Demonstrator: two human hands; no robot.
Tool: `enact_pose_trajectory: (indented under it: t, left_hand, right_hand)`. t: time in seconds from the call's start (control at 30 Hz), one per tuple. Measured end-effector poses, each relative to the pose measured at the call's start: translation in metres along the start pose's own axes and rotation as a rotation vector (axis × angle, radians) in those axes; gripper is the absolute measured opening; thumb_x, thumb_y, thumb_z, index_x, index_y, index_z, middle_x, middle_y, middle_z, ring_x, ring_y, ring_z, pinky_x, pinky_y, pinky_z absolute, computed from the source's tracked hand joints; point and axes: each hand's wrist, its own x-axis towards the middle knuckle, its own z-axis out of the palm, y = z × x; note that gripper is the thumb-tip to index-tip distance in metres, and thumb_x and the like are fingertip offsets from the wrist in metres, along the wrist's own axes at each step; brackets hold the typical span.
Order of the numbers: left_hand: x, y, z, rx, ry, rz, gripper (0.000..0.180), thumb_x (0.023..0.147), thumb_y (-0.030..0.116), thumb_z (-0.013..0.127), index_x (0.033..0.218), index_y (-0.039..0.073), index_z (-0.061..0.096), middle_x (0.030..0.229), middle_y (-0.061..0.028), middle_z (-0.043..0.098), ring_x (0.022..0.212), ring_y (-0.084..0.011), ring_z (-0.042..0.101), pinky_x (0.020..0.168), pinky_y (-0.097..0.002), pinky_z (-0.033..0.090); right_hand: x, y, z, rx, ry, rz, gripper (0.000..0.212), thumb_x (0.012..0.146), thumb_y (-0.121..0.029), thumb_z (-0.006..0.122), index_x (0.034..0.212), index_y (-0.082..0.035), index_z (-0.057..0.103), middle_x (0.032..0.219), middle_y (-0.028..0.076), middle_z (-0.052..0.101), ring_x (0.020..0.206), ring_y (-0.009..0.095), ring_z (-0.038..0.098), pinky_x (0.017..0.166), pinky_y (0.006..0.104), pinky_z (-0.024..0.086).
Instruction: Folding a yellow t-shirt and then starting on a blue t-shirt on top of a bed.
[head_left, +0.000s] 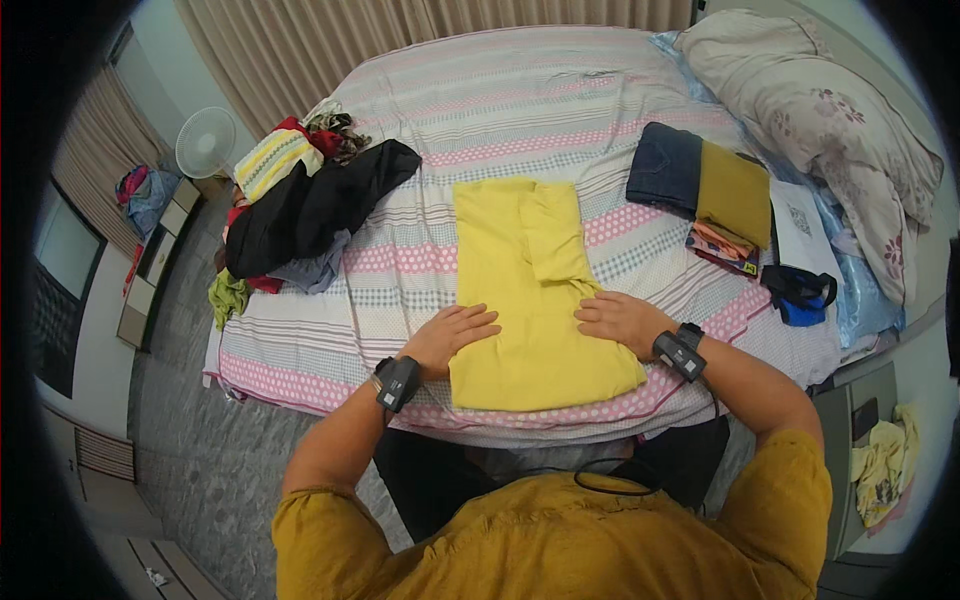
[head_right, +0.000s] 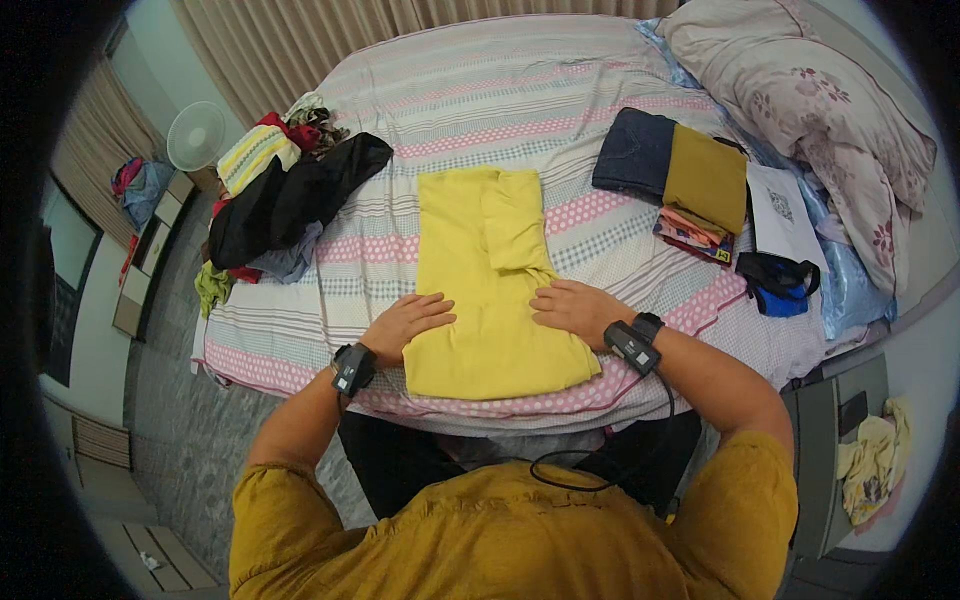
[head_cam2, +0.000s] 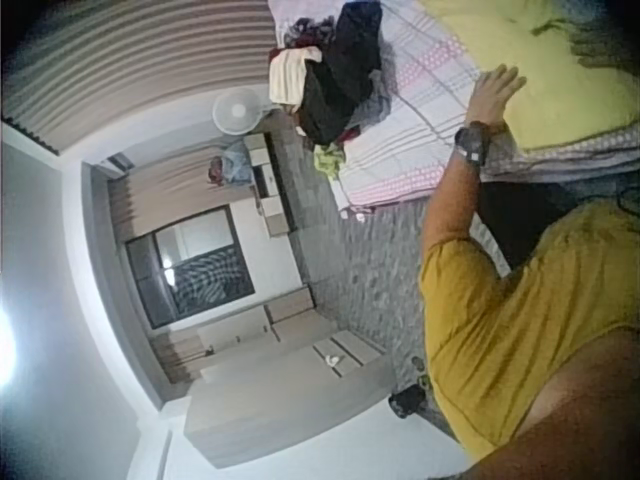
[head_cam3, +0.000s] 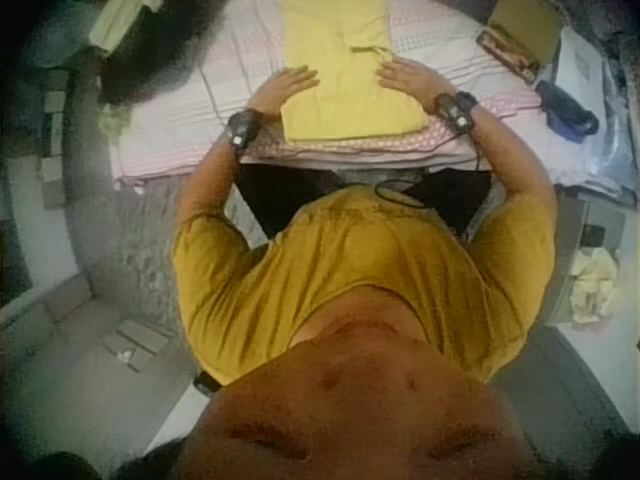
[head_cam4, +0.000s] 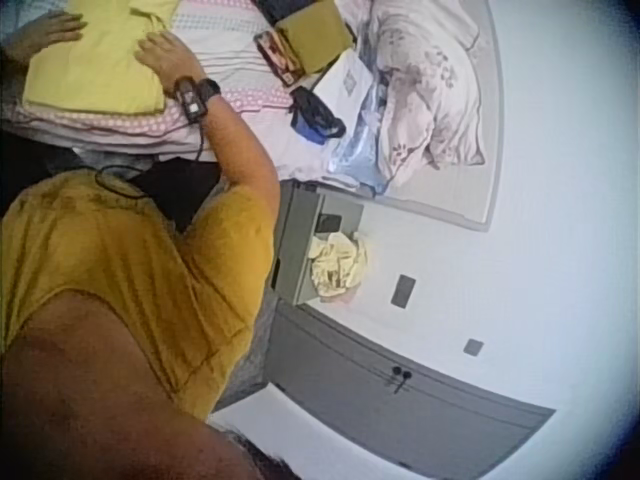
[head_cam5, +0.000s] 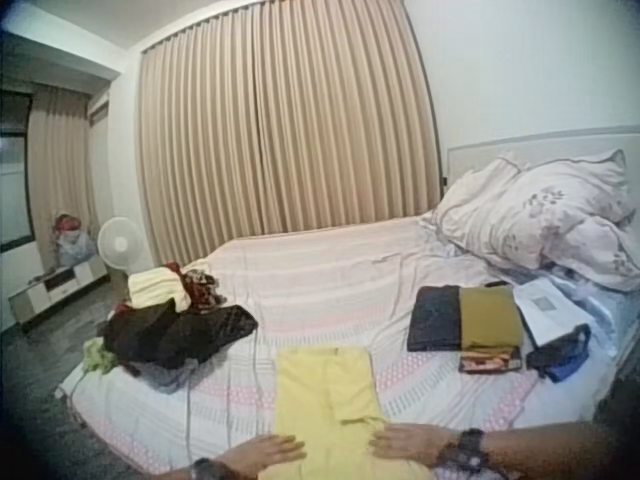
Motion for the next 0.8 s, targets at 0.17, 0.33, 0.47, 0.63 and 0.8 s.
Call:
enact_pose_trajectory:
  t: [0.17, 0.33, 0.47, 0.63, 0.8]
  left_hand:
    - [-0.007, -0.005, 0.008, -0.471, 0.215, -0.238, 0.038, 0.088, 0.017, 0.06, 0.124, 0.005, 0.058, 0.127, -0.0133, 0.059, 0.122, -0.0264, 0.053, 0.103, -0.0392, 0.04]
    - [-0.006, -0.023, 0.025, -1.282, 0.387, -0.558, 0.025, 0.093, 0.007, 0.057, 0.116, -0.001, 0.061, 0.112, -0.0114, 0.068, 0.105, -0.016, 0.063, 0.087, -0.0306, 0.051]
    - [-0.004, -0.007, 0.012, -0.964, 0.419, -0.607, 0.023, 0.094, 0.009, 0.056, 0.113, -0.003, 0.063, 0.109, -0.0108, 0.069, 0.103, -0.018, 0.064, 0.087, -0.0291, 0.05]
    - [-0.002, 0.021, 0.003, -0.991, 0.355, -0.541, 0.029, 0.095, 0.009, 0.054, 0.121, -0.003, 0.059, 0.113, -0.0082, 0.067, 0.104, -0.0156, 0.061, 0.091, -0.029, 0.047]
    - [0.007, 0.023, 0.012, -1.146, 0.516, -0.682, 0.032, 0.099, 0.02, 0.053, 0.123, -0.002, 0.056, 0.115, -0.0061, 0.064, 0.105, -0.0114, 0.058, 0.09, -0.0255, 0.046]
  right_hand:
    - [0.007, 0.0, -0.013, 0.489, 0.19, 0.346, 0.034, 0.085, -0.012, 0.062, 0.118, -0.005, 0.058, 0.118, 0.011, 0.062, 0.119, 0.024, 0.055, 0.102, 0.0383, 0.041]
    - [0.007, 0.005, -0.004, 1.117, 0.31, 0.668, 0.03, 0.087, -0.014, 0.067, 0.114, -0.004, 0.06, 0.108, 0.006, 0.066, 0.105, 0.016, 0.061, 0.091, 0.0308, 0.048]
    - [0.006, 0.002, -0.005, 1.262, 0.393, 0.882, 0.035, 0.088, -0.015, 0.07, 0.118, -0.001, 0.06, 0.111, 0.007, 0.066, 0.102, 0.016, 0.063, 0.092, 0.029, 0.049]
    - [0.01, 0.005, -0.018, 1.337, 0.183, 0.886, 0.041, 0.089, -0.018, 0.068, 0.123, 0.003, 0.058, 0.113, 0.009, 0.066, 0.1, 0.015, 0.062, 0.089, 0.0282, 0.049]
    - [0.019, 0.002, -0.01, 1.415, 0.441, 1.02, 0.042, 0.09, -0.021, 0.068, 0.122, 0.003, 0.057, 0.111, 0.008, 0.066, 0.098, 0.014, 0.062, 0.086, 0.0269, 0.05]
